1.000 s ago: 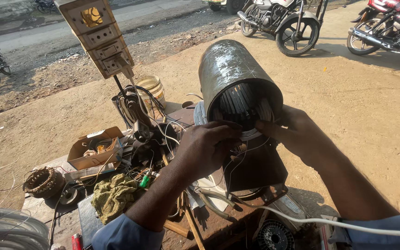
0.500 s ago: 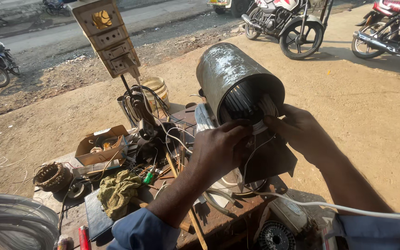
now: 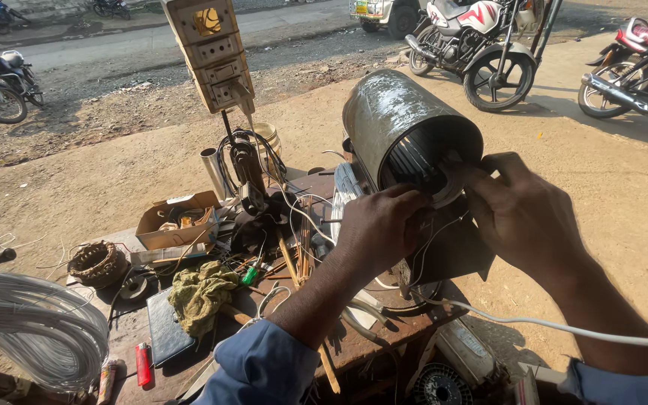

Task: The person feeds white insulated wire by hand into the slots of a cylindrical motor stator held in a metal housing on a workbench, pressing each loop down inside the housing and repeatedly drawing lengths of wire from a coil on the bench to build up the winding.

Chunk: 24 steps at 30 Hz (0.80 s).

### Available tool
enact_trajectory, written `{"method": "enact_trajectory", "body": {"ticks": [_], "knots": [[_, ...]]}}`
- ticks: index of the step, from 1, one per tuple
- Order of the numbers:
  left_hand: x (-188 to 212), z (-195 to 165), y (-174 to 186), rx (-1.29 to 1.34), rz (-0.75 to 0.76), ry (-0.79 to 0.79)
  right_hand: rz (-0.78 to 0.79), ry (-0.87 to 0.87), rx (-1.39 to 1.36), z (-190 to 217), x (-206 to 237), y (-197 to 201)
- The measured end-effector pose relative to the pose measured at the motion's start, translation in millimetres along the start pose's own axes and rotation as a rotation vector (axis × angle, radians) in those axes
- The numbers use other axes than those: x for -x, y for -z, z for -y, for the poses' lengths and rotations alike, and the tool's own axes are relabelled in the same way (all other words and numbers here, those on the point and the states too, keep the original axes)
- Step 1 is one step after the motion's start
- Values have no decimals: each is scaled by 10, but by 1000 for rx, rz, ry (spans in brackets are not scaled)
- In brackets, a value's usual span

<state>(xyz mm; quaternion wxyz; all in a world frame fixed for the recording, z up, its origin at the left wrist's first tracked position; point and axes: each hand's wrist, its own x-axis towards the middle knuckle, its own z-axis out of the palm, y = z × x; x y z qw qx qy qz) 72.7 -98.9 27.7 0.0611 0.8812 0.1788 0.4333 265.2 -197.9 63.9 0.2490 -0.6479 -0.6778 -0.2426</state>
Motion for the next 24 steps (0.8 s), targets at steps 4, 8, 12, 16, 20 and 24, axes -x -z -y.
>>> {"method": "enact_trajectory", "body": {"ticks": [4,8,12,16,20,24], "knots": [[1,-5,-39,-29,1,8,158,109,365,62,-183,29],[31,12,-82,-10,-46,-9,164,106,404,64,-212,-59],[44,-28,-142,-32,-4,24,254,93,437,-7,-241,-145],[-40,-161,-222,-75,1,79,236,91,321,-114,-323,-116],[-85,-265,-230,0,5,66,201,36,-45,-217,-158,-11],[38,-197,-95,206,-11,-51,-144,-8,-274,-223,419,25]]}}
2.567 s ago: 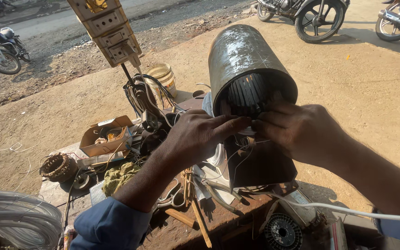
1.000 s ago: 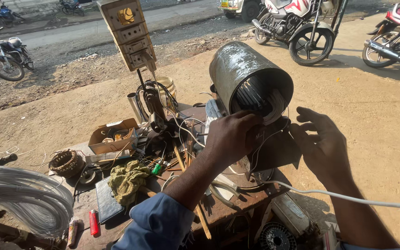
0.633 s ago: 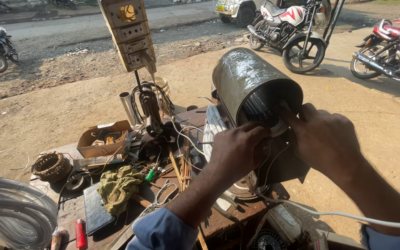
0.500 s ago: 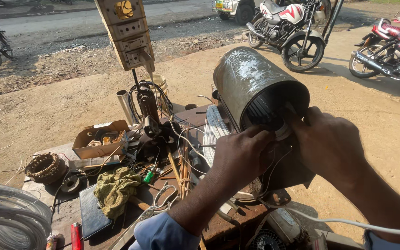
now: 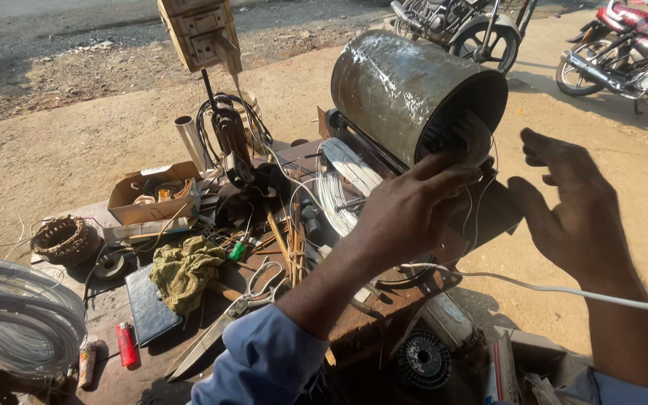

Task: The person feeds white insulated wire by hand into the slots of a cylindrical motor stator held in a metal housing on a workbench, pressing each loop down inside the housing and repeatedly drawing lengths of wire from a coil on the bench to build up the winding.

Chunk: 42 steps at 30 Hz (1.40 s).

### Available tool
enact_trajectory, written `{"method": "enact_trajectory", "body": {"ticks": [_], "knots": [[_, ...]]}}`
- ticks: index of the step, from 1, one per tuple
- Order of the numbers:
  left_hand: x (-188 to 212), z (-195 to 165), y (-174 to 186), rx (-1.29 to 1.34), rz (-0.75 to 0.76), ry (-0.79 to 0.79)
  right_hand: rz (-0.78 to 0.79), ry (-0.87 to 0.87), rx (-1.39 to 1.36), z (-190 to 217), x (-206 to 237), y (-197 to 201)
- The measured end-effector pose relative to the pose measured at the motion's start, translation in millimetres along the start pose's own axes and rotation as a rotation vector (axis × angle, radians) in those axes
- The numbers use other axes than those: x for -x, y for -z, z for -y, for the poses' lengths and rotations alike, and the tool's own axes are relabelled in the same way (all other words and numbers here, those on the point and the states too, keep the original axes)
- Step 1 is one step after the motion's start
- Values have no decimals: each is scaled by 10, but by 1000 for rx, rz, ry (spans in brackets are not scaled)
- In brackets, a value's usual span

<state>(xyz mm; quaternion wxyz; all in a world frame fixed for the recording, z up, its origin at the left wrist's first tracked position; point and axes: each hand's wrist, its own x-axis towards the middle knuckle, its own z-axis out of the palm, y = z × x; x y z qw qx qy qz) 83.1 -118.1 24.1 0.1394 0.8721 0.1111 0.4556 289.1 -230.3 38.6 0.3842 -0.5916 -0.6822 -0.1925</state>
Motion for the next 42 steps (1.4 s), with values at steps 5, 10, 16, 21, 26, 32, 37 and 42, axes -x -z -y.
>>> {"method": "enact_trajectory", "body": {"ticks": [5,10,16,21,26,32,37,42], "knots": [[359,25,320,255,1,-24,-114,-179,-62,268,686,-77],[510,169,694,319,-275,150,-190,-138,-11,677,833,-330],[382,606,863,142,-531,162,-237,-160,-75,541,672,-674],[549,865,995,77,-503,255,-304,-181,16,-90,924,-790],[722,992,1027,48,-424,392,-324,-203,247,-961,1010,-674],[795,932,777,-209,-391,373,-329,-530,37,-952,1232,-549],[957,614,527,-336,-367,324,-398,-760,-185,-631,1434,-420],[868,233,450,-388,-139,158,-371,-474,-69,-483,1185,-311]]}}
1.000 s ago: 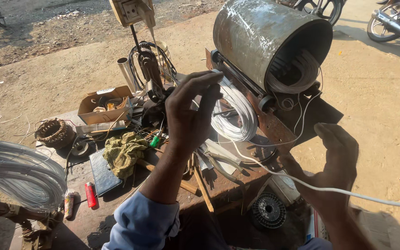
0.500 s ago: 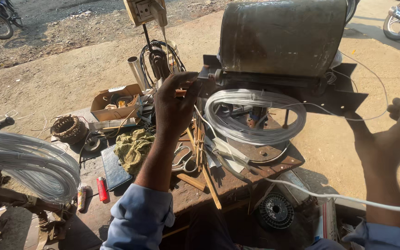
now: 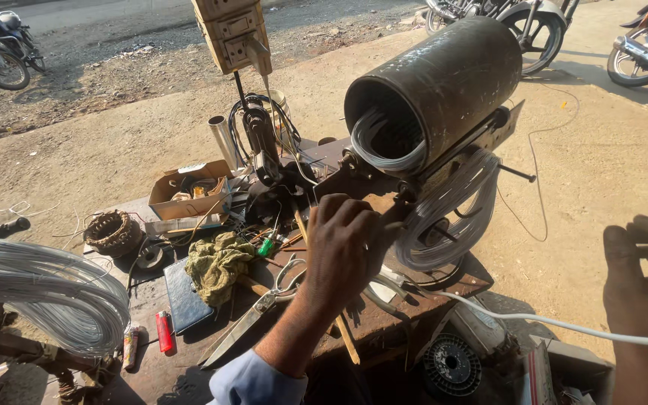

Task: The person feeds white insulated wire by hand into the slots of a cylindrical motor stator held in a metal housing on a workbench, pressing each loop down inside the housing and repeatedly drawing lengths of wire from a coil on the bench to build up the winding.

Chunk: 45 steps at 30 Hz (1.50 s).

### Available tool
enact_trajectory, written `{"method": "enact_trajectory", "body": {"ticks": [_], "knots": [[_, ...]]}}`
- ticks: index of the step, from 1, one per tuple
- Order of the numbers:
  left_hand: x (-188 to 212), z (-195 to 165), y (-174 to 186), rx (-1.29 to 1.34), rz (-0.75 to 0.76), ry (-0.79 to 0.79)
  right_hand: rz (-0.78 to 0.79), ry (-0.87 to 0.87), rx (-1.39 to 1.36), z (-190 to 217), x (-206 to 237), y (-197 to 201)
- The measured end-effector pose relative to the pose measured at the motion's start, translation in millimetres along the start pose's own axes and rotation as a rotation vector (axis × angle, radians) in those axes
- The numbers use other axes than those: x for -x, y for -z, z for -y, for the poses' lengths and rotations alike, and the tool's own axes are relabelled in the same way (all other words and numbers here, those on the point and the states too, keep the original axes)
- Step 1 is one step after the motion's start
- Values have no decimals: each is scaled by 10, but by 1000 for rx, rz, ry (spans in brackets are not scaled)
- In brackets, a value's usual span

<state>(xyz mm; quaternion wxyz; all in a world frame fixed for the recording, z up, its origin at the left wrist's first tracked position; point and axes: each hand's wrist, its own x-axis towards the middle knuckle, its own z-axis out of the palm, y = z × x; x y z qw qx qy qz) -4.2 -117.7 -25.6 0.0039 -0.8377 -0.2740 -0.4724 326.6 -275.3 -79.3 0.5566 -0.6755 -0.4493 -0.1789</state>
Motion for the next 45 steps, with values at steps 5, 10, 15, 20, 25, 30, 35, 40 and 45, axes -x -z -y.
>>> {"method": "enact_trajectory", "body": {"ticks": [5,10,15,20,25,30,35,40,45], "knots": [[-70,-431,84,22,142,-176,111,445,-64,548,-416,-215],[-207,-314,60,196,-52,-192,229,376,-157,1123,-612,-554],[-672,265,-7,560,-81,412,464,-110,-171,1381,-878,-864],[-909,516,-147,611,152,399,591,-246,-338,1483,-878,-992],[-783,484,-205,640,65,265,576,-117,-421,1550,-832,-984],[-710,392,-196,687,52,277,491,117,-468,1504,-725,-986],[-740,361,-224,737,44,303,495,107,-314,1413,-762,-1040],[-729,303,-183,694,-2,298,481,125,-310,1496,-785,-948],[-719,218,-172,672,-42,345,149,572,145,1751,-641,-714]]}}
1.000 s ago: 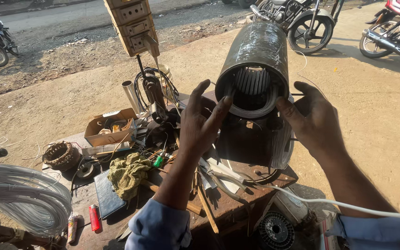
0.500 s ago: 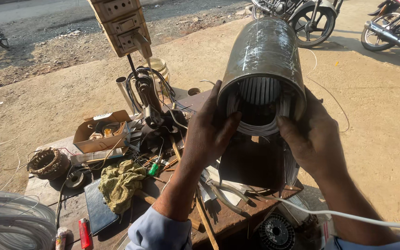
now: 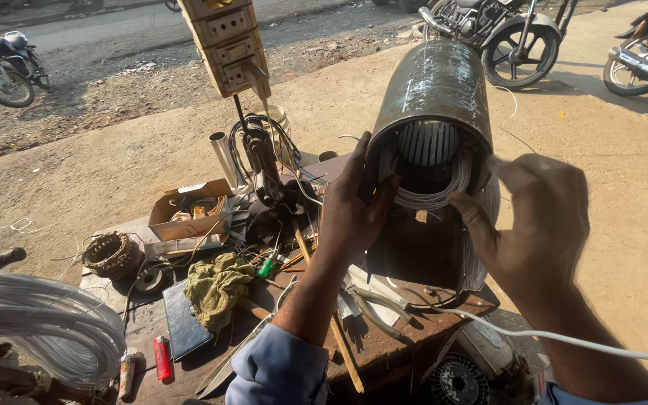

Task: The person feeds white insulated wire by hand into the slots of a cylindrical motor stator held in a metal housing on a workbench, pressing each loop down inside the housing and repeatedly drawing lengths of wire from a coil on the bench to build up the winding.

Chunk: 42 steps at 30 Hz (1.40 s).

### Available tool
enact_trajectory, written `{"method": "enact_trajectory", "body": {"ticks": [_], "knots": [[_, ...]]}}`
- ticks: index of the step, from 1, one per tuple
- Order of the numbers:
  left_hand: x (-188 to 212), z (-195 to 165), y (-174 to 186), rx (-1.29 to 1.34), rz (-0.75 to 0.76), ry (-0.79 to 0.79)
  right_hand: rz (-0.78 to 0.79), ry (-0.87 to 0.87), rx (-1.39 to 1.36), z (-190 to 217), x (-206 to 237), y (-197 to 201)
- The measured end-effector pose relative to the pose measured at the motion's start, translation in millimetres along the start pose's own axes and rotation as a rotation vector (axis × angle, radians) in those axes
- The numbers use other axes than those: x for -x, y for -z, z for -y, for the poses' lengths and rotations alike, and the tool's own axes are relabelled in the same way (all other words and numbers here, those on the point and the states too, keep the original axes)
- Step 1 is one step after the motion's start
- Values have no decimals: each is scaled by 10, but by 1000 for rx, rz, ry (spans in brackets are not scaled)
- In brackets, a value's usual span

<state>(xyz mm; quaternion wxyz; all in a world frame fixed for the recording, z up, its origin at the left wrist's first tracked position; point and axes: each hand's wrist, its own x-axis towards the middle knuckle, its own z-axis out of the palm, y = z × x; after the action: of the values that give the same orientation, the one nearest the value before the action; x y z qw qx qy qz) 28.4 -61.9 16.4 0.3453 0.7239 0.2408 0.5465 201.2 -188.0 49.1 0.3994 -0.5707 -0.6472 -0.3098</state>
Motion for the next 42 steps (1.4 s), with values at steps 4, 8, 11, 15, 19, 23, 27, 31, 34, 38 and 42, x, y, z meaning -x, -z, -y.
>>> {"method": "enact_trajectory", "body": {"ticks": [4,8,11,15,19,23,27,31,34,38,42], "knots": [[20,-41,-19,-54,-43,-21,161,276,-44,133,-190,-59],[42,-114,-24,-114,-62,69,281,322,84,170,-293,-172],[-26,-148,-11,-333,-44,133,371,263,90,170,-298,-202],[-224,-104,16,-582,-45,-35,401,242,105,167,-316,-214],[-332,27,11,-677,0,-59,449,275,116,153,-364,-235],[-287,200,-43,-657,-108,-187,460,283,102,136,-382,-251],[-258,302,-60,-613,-146,-168,484,286,76,148,-408,-312],[-282,259,0,-542,-149,-268,413,306,75,174,-398,-356],[-238,148,65,-514,-69,-236,419,275,113,163,-337,-326],[-18,-33,132,-400,-11,-18,322,293,40,102,-271,-303],[360,-170,172,-300,-119,-83,117,237,-152,48,-127,-243]]}}
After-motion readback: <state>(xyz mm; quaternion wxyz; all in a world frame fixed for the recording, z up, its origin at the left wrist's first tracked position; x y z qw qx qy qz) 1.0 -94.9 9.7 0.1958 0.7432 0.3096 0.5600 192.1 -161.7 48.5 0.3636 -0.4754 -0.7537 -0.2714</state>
